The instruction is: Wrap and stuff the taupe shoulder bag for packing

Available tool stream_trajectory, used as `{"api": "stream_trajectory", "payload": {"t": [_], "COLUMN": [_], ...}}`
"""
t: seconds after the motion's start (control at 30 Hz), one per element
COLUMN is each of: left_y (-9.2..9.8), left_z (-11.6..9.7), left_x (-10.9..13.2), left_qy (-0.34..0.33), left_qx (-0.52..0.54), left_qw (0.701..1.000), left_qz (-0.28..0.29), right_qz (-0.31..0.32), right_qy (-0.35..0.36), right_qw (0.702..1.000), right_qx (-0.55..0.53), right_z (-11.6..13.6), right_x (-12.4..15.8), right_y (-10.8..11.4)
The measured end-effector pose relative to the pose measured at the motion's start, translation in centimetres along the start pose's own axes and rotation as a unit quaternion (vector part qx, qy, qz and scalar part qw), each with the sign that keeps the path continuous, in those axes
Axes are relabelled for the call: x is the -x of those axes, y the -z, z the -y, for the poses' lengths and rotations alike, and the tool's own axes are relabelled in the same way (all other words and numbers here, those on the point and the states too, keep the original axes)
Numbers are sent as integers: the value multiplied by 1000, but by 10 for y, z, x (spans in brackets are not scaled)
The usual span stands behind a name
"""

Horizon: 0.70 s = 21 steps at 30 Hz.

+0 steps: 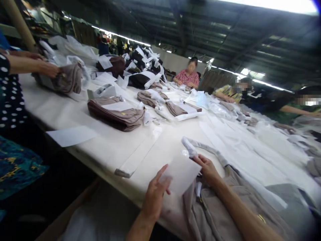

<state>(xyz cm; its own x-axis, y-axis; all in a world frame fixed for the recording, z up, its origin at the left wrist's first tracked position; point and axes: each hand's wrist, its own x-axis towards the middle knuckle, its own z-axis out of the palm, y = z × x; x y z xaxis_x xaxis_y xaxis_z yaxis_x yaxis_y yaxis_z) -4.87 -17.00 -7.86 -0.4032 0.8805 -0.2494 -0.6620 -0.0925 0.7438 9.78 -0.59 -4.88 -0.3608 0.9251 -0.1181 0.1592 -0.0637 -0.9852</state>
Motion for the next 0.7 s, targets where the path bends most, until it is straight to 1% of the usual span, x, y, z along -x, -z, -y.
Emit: {"api": "stream_trajectory", "payload": {"t": [0.03, 0.1, 0.17, 0.2, 0.27, 0.33, 0.4, 0.43, 0.47, 0.5, 0.57, 0.6, 0.63, 0.7], "left_y": [-18, -48, -70, -79, -90, -95, -99, -100, -102, -104, -106, -106, -106, -102], "left_z": [2, 6, 11, 14, 18, 19, 17, 15, 14, 13, 15, 17, 19, 23], "left_x": [-19, -51, -71, -76, -78, -75, -74, -74, -74, -73, -73, -73, -73, -75], "left_qy": [2, 11, 24, 31, 40, 47, 50, 51, 49, 46, 29, 17, 9, 8], "left_qx": [-20, -17, -17, -20, -36, -69, -119, -145, -170, -191, -221, -223, -215, -179], "left_qw": [999, 995, 989, 987, 984, 985, 983, 979, 974, 968, 961, 963, 969, 983], "left_qz": [35, 101, 145, 159, 167, 153, 133, 136, 145, 156, 162, 148, 122, 51], "right_qz": [4, 1, -12, -12, 7, 55, 121, 139, 144, 126, 36, -11, -53, -118], "right_qy": [14, 43, 64, 70, 86, 91, 65, 40, 11, -14, -36, -35, -26, -8], "right_qw": [1000, 998, 997, 996, 995, 994, 990, 988, 987, 987, 984, 979, 972, 957], "right_qx": [-15, -38, -52, -52, -42, -29, -34, -50, -71, -100, -169, -200, -227, -266], "right_z": [1, 7, 17, 24, 38, 50, 58, 60, 60, 59, 53, 49, 44, 34], "right_x": [0, 1, 5, 8, 18, 30, 39, 42, 42, 40, 32, 27, 22, 14], "right_y": [-3, -4, 3, 8, 20, 33, 44, 49, 53, 58, 66, 71, 75, 83]}}
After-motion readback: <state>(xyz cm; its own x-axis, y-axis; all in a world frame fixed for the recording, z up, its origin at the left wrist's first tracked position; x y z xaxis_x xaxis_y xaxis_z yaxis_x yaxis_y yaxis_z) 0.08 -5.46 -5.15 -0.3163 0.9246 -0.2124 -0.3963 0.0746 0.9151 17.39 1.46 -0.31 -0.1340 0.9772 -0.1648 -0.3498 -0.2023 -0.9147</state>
